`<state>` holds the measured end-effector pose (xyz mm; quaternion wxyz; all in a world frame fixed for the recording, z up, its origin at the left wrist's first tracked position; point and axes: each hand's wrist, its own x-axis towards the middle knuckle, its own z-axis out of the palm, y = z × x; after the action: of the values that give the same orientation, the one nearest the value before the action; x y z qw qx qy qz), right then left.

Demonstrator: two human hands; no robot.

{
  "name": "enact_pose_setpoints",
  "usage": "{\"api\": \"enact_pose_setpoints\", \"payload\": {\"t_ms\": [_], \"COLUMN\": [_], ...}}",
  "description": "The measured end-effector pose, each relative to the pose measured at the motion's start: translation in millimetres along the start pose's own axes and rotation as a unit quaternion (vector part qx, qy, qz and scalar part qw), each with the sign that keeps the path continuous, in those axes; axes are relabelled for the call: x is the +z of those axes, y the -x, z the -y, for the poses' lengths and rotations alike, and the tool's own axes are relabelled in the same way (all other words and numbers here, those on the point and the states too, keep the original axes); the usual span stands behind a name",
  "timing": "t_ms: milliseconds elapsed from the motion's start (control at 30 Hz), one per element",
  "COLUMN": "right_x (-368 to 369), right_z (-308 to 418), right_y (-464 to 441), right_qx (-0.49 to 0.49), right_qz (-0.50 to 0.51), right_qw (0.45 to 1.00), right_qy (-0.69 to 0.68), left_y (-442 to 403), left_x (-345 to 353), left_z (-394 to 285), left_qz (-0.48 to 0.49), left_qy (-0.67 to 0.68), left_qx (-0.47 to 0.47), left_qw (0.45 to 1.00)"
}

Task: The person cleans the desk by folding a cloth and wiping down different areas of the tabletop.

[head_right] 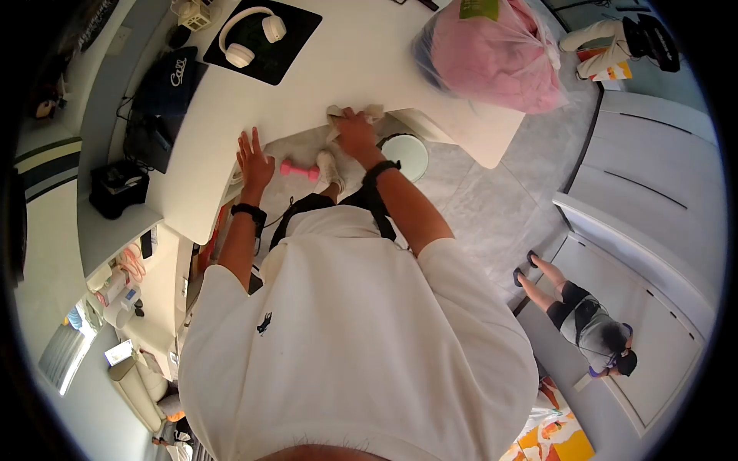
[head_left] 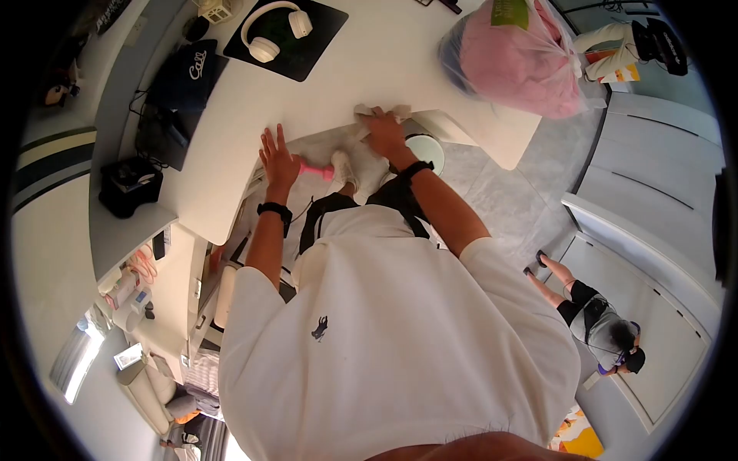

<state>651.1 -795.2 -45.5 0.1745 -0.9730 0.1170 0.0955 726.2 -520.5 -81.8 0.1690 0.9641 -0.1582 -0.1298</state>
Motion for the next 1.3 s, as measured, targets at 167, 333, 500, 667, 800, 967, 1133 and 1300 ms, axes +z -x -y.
{"api": "enact_pose_setpoints", "payload": {"t_ms": [167,333,500,667,800,967,1133,1300], "right_x": [-38.2,-41.8,-12.0,56.4,66.3,22.7,18.7,-37.8], "right_z": [-65.9,-163.3,-118.5,24.4,96.7,83.0,-32.9,-102.4], "right_y": [12.9,12.5,-11.9,-9.3,-8.5,-1.4,-1.3,1.3], "right_qx": [0.103,0.151,0.144,-0.104,-0.220,-0.226,-0.187,0.031], "right_qz": [0.001,-0.125,-0.105,-0.066,0.141,0.134,-0.087,-0.264], "right_qw": [0.994,0.978,0.980,0.991,0.941,0.934,0.911,0.938], "right_qy": [0.046,-0.069,0.087,-0.056,-0.217,-0.244,-0.358,-0.224], "left_y": [1.1,6.2,4.0,17.4,42.3,60.7,57.8,35.2], "left_x": [2.5,-0.7,-1.0,-12.9,-9.5,-1.0,9.9,61.1], "left_z": [4.8,-0.4,-2.3,-19.9,-19.4,7.9,11.8,23.1], "left_qz": [0.009,0.017,0.007,-0.096,-0.112,-0.172,-0.130,0.074], "left_qy": [0.013,0.015,0.008,0.063,0.123,0.130,0.219,0.275], "left_qx": [-0.003,-0.013,-0.023,-0.001,0.037,-0.024,-0.069,-0.031], "left_qw": [1.000,1.000,1.000,0.993,0.985,0.976,0.964,0.958]}}
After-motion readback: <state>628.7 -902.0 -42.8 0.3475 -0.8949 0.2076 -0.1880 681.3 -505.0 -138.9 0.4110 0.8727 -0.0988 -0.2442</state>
